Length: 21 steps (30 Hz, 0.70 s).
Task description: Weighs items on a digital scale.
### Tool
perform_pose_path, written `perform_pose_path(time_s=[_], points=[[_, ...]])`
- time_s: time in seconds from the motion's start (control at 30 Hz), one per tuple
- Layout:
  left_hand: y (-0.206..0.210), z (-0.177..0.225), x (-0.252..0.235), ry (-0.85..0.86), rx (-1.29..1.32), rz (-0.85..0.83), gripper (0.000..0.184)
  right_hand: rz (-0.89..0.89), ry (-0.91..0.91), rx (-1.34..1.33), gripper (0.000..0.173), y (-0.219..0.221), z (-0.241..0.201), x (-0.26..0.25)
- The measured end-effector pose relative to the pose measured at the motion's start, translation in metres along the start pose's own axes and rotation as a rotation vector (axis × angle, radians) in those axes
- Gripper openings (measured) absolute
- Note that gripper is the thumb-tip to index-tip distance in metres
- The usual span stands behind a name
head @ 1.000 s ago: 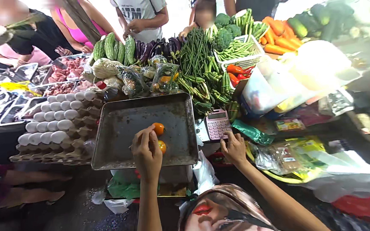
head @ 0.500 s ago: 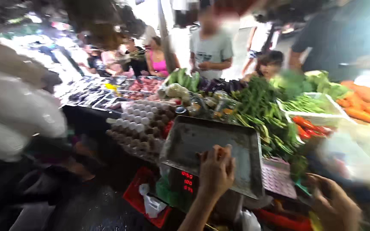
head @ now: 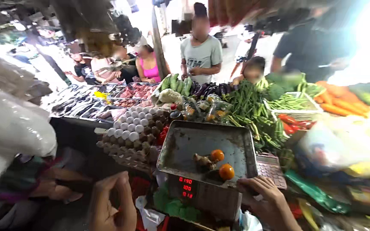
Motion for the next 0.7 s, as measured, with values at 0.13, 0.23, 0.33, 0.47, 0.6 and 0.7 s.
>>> perform_pose_path(time_s=[0.13,0.23,0.33,0.47,0.6,0.7], points=[[0.02,-0.035,0.058,-0.34,-0.111,-0.052,0.032,0.06,0.051,0.059,0.022,0.011,-0.001,0.009],[0.04,-0.08,0.08,-0.454,-0.122,-0.036,0.044,0.17,0.057,0.256,0.02,0.009,-0.018,0.006],[0.048,-0.105,0.075,-0.573,-0.213,-0.145,0.054,0.245,-0.107,0.194,0.015,0.008,-0.05,-0.004],[0.046,-0.123,0.075,-0.746,-0.261,-0.117,0.055,-0.169,-0.298,-0.268,0.02,0.053,-0.106,-0.004],[0.047,-0.149,0.106,-0.684,-0.182,-0.224,0.037,-0.558,-0.37,-0.219,0.03,0.136,-0.149,-0.008],[0.052,-0.164,0.13,-0.6,-0.157,-0.323,0.044,-0.68,-0.368,-0.023,0.03,0.2,-0.164,-0.035]])
Point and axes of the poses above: each hand's wrist, its own x-axis away from the middle knuckle, its own y-axis out of the palm, z = x × y, the point moved 2 cm from there along -x, towards the middle knuckle, and after that the axes turned 7 degrees about -y, right-handed, at the moved point
